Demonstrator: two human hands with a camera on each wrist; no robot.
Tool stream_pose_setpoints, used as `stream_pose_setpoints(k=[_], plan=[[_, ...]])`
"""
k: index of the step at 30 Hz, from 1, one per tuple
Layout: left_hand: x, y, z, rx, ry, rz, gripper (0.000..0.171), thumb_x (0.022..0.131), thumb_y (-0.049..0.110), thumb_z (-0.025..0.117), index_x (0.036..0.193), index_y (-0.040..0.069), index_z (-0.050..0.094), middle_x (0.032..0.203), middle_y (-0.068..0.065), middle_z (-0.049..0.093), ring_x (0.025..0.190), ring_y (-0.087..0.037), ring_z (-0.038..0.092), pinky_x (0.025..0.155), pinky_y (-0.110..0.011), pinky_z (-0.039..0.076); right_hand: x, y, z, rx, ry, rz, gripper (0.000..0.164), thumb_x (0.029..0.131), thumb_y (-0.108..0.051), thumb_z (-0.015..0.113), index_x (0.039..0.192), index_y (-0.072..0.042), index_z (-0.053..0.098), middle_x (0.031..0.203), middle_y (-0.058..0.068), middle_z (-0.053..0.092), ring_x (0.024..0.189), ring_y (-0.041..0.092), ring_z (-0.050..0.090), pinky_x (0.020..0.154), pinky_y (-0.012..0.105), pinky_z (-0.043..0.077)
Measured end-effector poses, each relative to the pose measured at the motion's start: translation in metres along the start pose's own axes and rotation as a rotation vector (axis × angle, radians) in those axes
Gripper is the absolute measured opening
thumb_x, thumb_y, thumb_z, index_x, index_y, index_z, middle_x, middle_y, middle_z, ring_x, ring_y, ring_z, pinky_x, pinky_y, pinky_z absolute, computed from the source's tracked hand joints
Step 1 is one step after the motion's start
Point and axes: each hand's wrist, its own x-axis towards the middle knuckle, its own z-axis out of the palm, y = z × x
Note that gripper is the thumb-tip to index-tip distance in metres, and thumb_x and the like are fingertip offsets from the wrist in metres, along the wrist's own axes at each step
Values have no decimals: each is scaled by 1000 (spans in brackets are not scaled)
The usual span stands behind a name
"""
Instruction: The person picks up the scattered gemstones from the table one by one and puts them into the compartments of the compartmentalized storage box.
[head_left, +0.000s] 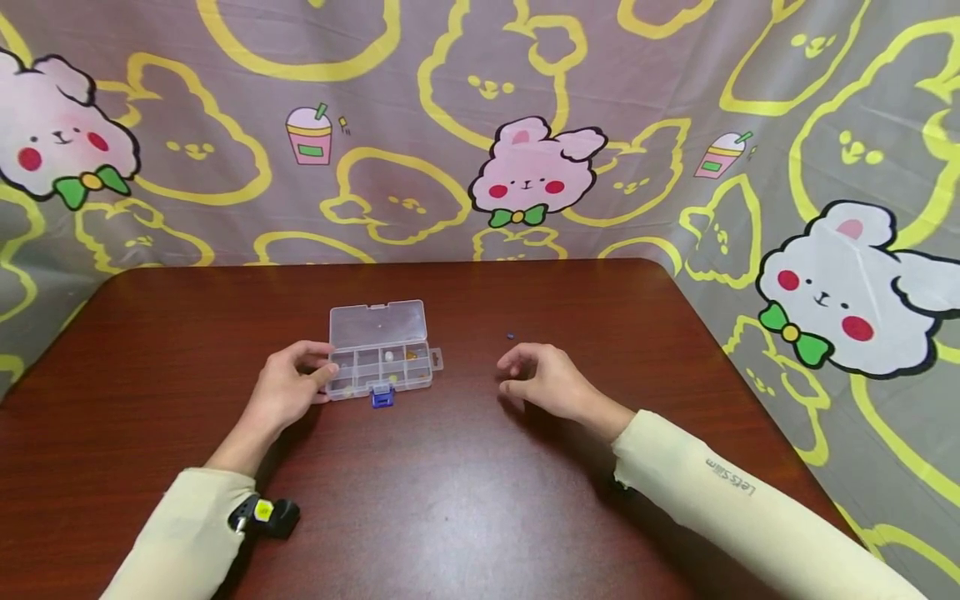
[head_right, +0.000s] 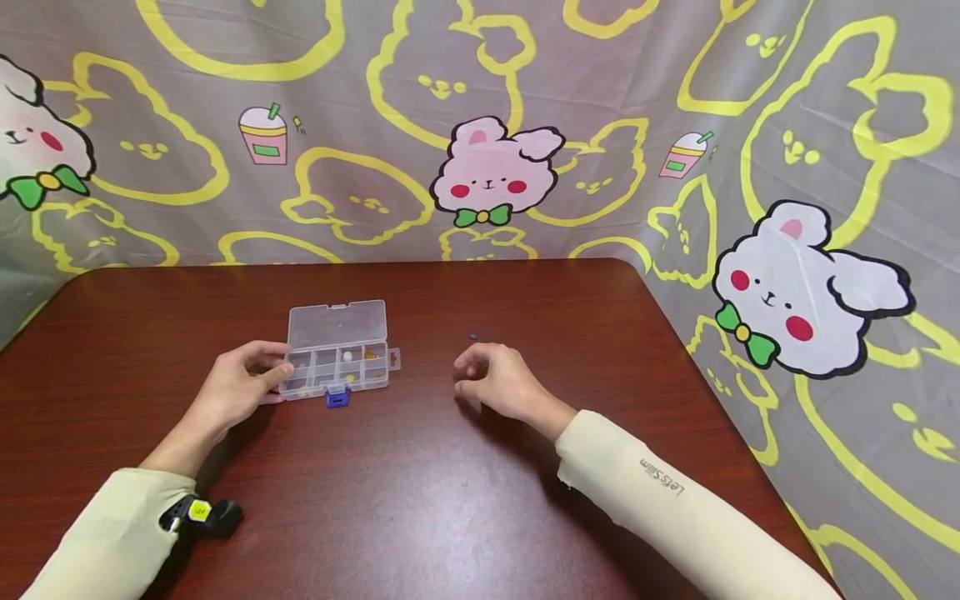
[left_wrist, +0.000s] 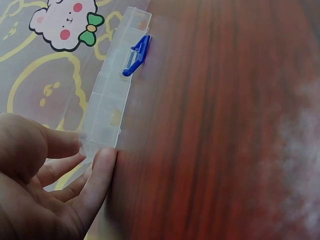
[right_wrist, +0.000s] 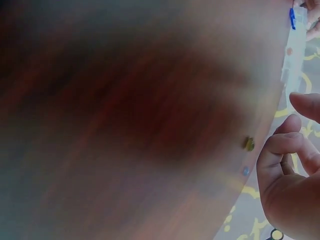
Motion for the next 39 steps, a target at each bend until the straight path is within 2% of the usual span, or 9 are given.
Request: stream_pose_setpoints(k=[6, 17, 39], plan=[[0, 0, 0, 1, 1, -4, 33, 99, 2, 60, 131, -7, 56, 111, -27, 60, 78, -23, 63, 62, -27, 61, -9, 9, -7, -6, -17, 16, 24, 81, -5, 81, 103, -5, 72, 88, 7, 62, 56, 13, 57, 56, 27, 51], [-1, 2, -1, 11, -1, -1, 34, 100, 3, 60, 132, -6, 56, 112, -27, 60, 78, -25, 64, 63, -27, 61, -20, 24, -15, -54, 2, 32, 23, 80, -5, 81, 101, -6, 72, 86, 5, 63, 60, 13, 53, 53, 24, 45], [-1, 2, 1, -3, 10, -3, 34, 99, 2, 61, 130, -8, 56, 108, -27, 60, 70, -18, 63, 60, -26, 60, -15, 31, -16, -92, 4, 33, 15, 85, -5, 78, 98, -5, 71, 79, 0, 61, 58, 11, 50, 52, 23, 42]])
